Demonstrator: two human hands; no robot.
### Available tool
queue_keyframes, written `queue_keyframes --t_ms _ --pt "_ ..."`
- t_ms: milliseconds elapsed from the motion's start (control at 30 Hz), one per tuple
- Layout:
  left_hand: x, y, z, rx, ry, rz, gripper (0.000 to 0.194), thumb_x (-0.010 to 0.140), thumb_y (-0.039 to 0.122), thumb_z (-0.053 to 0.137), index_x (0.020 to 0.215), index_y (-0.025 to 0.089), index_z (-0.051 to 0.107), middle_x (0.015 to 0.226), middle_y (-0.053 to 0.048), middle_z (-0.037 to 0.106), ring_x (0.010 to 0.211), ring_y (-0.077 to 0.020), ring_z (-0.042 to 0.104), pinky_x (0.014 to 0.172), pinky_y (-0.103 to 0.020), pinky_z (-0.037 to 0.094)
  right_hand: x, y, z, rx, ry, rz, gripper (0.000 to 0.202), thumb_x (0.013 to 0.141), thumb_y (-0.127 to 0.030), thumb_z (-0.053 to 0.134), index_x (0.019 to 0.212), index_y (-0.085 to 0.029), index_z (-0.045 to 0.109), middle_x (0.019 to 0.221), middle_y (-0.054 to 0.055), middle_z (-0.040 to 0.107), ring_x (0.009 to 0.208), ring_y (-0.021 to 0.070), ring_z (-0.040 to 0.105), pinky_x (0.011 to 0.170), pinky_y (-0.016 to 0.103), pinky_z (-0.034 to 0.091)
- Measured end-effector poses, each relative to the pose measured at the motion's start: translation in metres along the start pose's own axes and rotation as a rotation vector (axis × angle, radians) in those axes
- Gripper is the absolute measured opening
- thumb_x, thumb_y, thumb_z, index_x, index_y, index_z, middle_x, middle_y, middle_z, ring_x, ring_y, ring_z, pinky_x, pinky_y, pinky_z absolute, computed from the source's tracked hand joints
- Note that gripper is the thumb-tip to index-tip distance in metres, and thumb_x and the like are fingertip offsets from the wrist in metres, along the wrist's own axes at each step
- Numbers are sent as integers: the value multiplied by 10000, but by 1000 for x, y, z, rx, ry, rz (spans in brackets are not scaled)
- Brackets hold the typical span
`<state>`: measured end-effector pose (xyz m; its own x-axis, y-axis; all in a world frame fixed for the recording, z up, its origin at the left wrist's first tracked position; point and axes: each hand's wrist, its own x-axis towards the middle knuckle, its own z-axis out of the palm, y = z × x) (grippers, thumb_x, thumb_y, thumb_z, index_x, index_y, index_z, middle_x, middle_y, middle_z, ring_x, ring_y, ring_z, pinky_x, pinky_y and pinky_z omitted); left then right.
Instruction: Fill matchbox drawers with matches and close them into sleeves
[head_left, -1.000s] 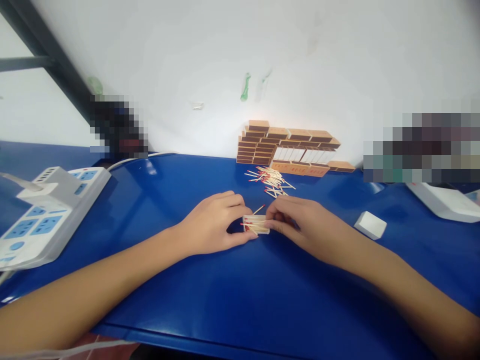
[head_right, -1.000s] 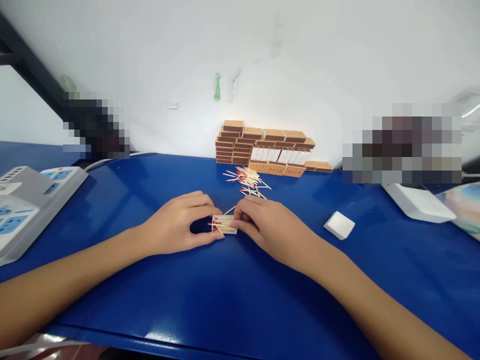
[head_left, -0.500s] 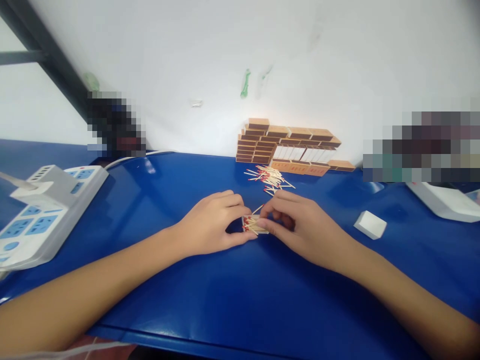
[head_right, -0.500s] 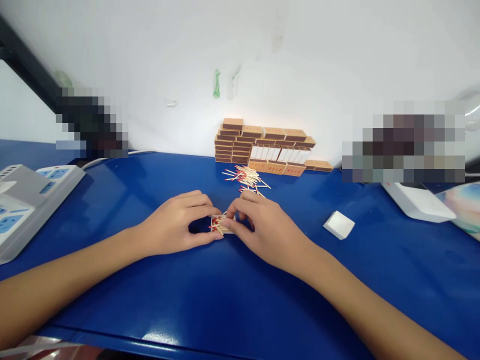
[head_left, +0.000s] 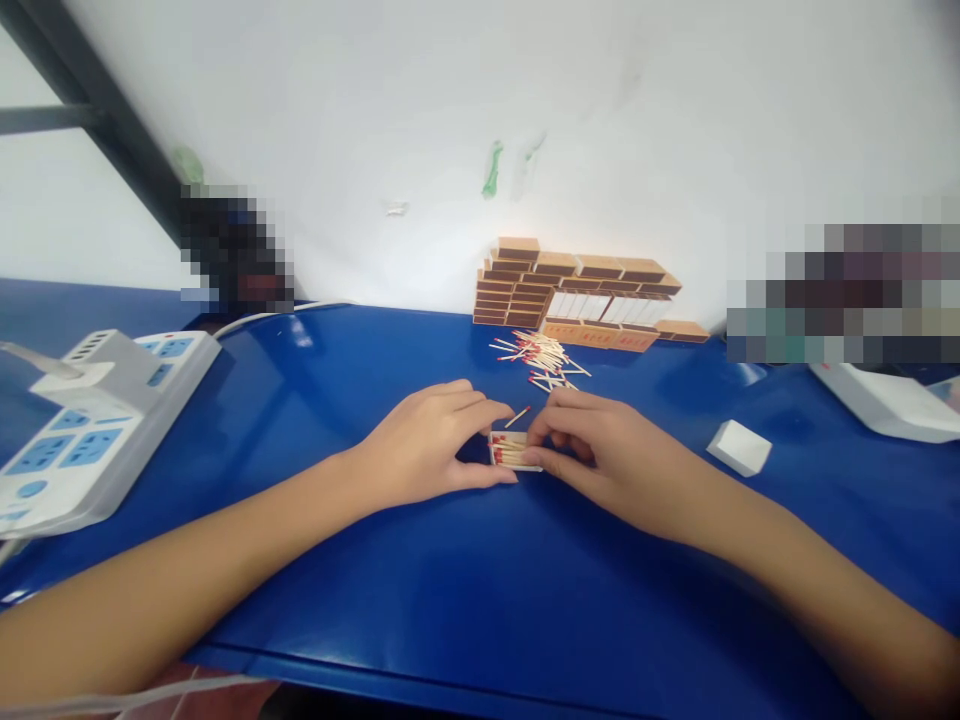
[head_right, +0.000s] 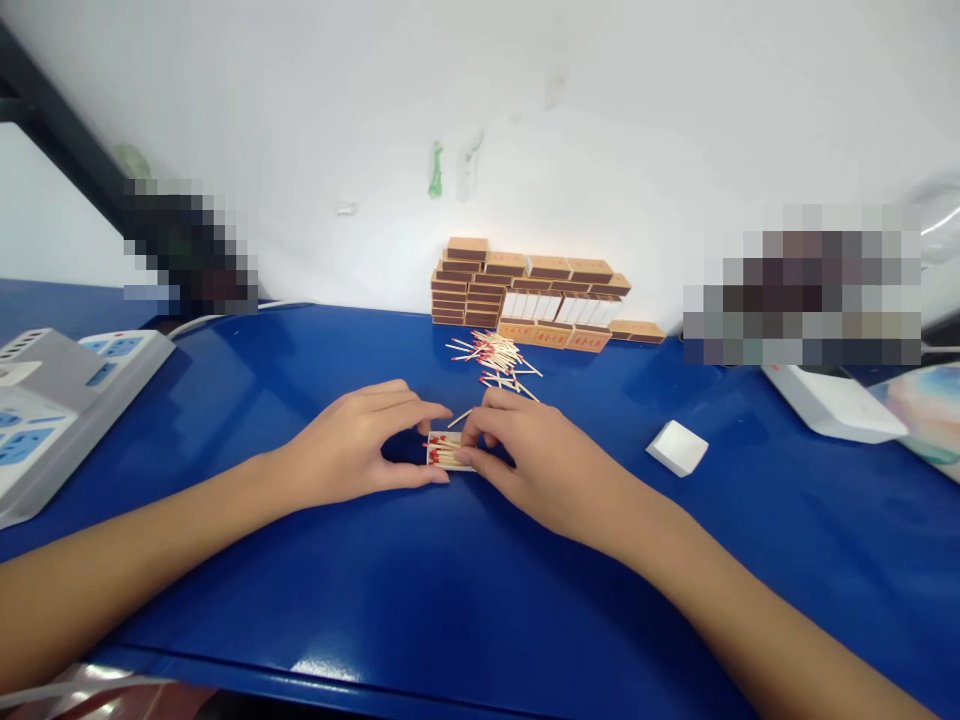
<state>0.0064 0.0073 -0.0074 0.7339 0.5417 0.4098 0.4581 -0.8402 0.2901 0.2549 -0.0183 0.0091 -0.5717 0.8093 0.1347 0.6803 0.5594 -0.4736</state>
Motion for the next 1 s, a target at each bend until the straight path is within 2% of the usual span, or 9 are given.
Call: queue_keyframes --t_ms 300,533,667,833,1000 --pt "0 2 2 -20 -4 64 530 919 514 744 1252 118 630 973 -74 708 892 -217 637 800 -350 537 6 -9 15 118 34 -53 87 1010 -272 640 950 -219 675 894 17 611 765 145 587 673 280 471" --pt "-2 3 1 14 9 22 652 928 516 734 1424 149 524 1021 -68 711 899 -214 654 822 -352 551 4 -7 5 9 108 -88 106 1006 -270 638 913 -222 654 872 23 611 783 163 592 667 293 455" --pt "-3 2 1 25 6 28 649 926 503 740 1426 150 524 1024 -67 715 906 -216 662 822 -350 555 4 -5 6 -6 37 -82 118 1010 -267 627 906 -215 647 924 30 632 780 157 617 684 296 465" --pt "-2 4 1 24 24 48 617 933 489 737 1409 151 537 1038 -63 725 905 -208 667 823 -343 552 2 -1 4 -100 85 -73 50 988 -240 635 948 -219 656 906 35 635 752 171 608 637 300 448" --pt "-2 3 1 11 -4 12 622 931 504 732 1417 165 543 1023 -65 719 908 -213 672 818 -345 556 2 2 3 -108 20 -57 90 982 -229 623 896 -219 645 942 46 646 740 165 619 655 301 476"
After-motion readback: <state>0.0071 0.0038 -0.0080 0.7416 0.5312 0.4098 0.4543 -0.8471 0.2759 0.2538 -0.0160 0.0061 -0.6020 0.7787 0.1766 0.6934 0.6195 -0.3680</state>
